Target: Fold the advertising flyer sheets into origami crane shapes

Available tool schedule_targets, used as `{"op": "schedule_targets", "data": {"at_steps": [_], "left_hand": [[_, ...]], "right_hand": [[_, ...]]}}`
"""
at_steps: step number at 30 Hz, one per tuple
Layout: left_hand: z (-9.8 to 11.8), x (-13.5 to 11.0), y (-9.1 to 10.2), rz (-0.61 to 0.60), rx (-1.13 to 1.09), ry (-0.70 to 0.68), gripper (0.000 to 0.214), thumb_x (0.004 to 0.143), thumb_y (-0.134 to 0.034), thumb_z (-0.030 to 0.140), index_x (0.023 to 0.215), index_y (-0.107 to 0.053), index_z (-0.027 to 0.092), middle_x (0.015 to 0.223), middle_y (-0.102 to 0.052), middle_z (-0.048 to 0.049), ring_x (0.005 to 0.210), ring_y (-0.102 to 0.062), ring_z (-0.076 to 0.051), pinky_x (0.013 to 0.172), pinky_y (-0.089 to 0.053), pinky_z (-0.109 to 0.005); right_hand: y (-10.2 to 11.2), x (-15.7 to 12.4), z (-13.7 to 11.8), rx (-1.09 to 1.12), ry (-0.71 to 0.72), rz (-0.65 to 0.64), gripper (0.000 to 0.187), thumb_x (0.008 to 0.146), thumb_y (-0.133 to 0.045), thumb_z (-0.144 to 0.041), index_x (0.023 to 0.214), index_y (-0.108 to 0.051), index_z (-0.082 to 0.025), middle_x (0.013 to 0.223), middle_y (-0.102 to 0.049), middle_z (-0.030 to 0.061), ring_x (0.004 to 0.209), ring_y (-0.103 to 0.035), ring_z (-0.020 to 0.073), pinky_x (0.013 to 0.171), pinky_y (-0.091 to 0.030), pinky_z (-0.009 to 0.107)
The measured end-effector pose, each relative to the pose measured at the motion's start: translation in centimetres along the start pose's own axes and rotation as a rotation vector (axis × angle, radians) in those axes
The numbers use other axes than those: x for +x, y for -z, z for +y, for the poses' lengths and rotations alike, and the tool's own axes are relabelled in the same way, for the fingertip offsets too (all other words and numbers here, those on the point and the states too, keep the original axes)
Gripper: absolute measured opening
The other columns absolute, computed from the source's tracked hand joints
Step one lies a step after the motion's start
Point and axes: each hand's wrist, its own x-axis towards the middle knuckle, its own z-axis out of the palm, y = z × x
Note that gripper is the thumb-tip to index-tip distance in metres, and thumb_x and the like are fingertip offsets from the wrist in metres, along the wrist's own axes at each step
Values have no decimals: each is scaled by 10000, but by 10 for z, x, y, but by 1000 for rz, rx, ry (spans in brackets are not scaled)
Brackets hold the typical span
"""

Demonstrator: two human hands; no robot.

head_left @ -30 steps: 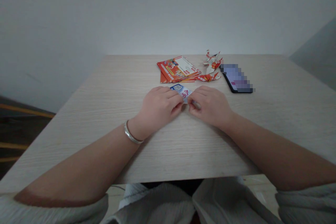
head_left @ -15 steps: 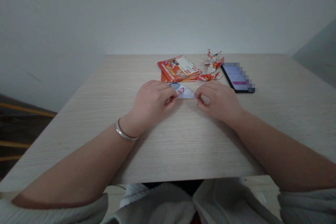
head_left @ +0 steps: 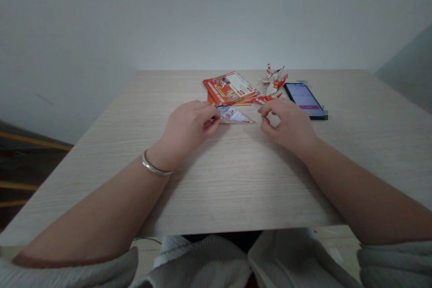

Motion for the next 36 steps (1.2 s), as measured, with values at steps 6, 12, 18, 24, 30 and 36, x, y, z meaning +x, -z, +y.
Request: {"op": "schedule_targets", "data": {"at_steps": [6,12,18,24,30,36], "left_hand": [[5,-1,-5,-19,-46,-47,206,949,-522,232,845,-688,167,798,-696,-62,718,-610,-187,652,-427,-309],[11,0,-4,-1,25,-146,192,969,-529,259,887,-692,198,869,-741,-42,826,-643,-205,874,-454,-396],[24,2,-4,-13,55,-203,171,950,-561,249,835,-682,212,842,-745,-29,859,-621,-230,877,-426,-423],[26,2,-6,-21,37,-231,149,924,-565,224,822,-671,203,872,-749,-28,841,-612,-219,873,-421,-411],[21,1,-6,-32,119,-230,119,900,-584,209,815,-666,201,863,-753,-30,867,-635,-240,909,-430,-437],[16,1,-6,-79,146,-213,92,875,-594,192,812,-657,210,864,-758,-38,884,-647,-250,903,-437,-452]], "right_hand": [[-6,2,-9,94,210,-63,69,919,-613,-267,949,-664,-230,1033,-766,63,1012,-677,255,943,-490,419],[-11,6,-23,30,165,-127,84,873,-600,-185,825,-668,-201,873,-739,71,900,-649,242,848,-488,378],[-8,11,-44,-43,195,-114,116,869,-603,-199,772,-659,-232,847,-736,45,914,-636,232,1031,-422,421],[-10,12,-46,-55,243,-155,115,860,-589,-197,763,-644,-224,846,-730,68,897,-624,242,1003,-448,417],[-16,11,-37,11,248,-202,100,808,-566,-143,748,-598,-215,778,-686,52,821,-606,229,959,-475,429],[-18,9,-30,109,227,-192,129,750,-566,-119,716,-525,-237,773,-676,31,819,-624,217,1083,-404,499]]}}
